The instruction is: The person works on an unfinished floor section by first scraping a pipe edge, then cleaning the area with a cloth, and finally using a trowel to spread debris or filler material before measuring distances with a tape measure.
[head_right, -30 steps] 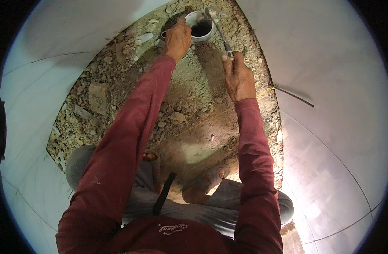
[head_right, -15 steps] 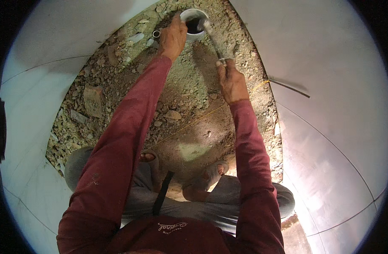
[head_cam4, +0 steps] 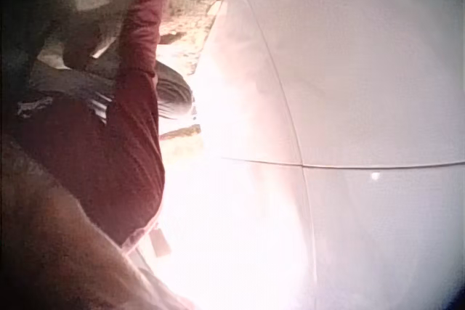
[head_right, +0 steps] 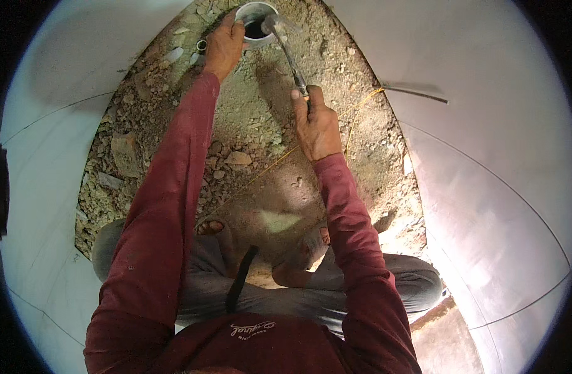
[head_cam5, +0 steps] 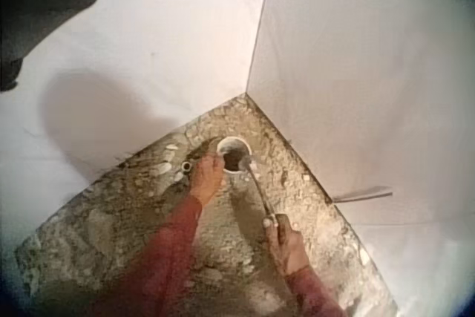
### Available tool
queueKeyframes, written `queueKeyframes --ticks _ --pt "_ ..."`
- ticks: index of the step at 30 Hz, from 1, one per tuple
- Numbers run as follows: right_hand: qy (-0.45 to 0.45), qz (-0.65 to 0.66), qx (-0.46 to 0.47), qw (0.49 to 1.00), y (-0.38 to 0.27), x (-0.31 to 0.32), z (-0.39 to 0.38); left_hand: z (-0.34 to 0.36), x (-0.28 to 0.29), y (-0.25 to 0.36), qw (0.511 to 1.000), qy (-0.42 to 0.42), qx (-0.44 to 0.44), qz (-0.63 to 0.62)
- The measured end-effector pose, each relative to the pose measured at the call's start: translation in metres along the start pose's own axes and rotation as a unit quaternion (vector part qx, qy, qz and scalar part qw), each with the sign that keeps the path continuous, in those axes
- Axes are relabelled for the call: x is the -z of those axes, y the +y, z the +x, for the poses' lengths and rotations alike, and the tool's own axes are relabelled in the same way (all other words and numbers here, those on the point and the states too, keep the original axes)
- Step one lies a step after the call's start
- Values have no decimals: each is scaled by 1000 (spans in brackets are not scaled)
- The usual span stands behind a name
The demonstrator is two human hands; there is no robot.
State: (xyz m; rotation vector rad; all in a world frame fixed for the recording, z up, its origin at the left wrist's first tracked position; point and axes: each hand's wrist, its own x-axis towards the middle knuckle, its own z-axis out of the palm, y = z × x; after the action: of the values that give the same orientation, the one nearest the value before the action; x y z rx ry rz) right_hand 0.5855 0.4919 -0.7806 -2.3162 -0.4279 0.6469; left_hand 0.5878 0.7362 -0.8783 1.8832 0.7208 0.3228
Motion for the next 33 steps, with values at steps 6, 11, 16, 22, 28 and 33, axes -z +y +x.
queueKeyframes --ticks 6,11,16,22,28,33 --pt "15 -31 43 998 -4 6 0 2 4 3 1000 -18 13 14" --pt "9 26 16 999 -29 14 19 5 -3 -8 998 7 8 68" --pt "-28 -27 32 999 -48 -1 52 5 -1 -10 995 -19 86 -45" --pt "-18 -57 54 997 -34 -14 63 7 5 -11 998 -20 49 -28" --pt "1 -49 30 998 -36 -12 64 13 -8 -27 999 9 33 14" --pt "37 -34 41 998 -45 -10 71 12 -8 -27 996 -16 -14 91"
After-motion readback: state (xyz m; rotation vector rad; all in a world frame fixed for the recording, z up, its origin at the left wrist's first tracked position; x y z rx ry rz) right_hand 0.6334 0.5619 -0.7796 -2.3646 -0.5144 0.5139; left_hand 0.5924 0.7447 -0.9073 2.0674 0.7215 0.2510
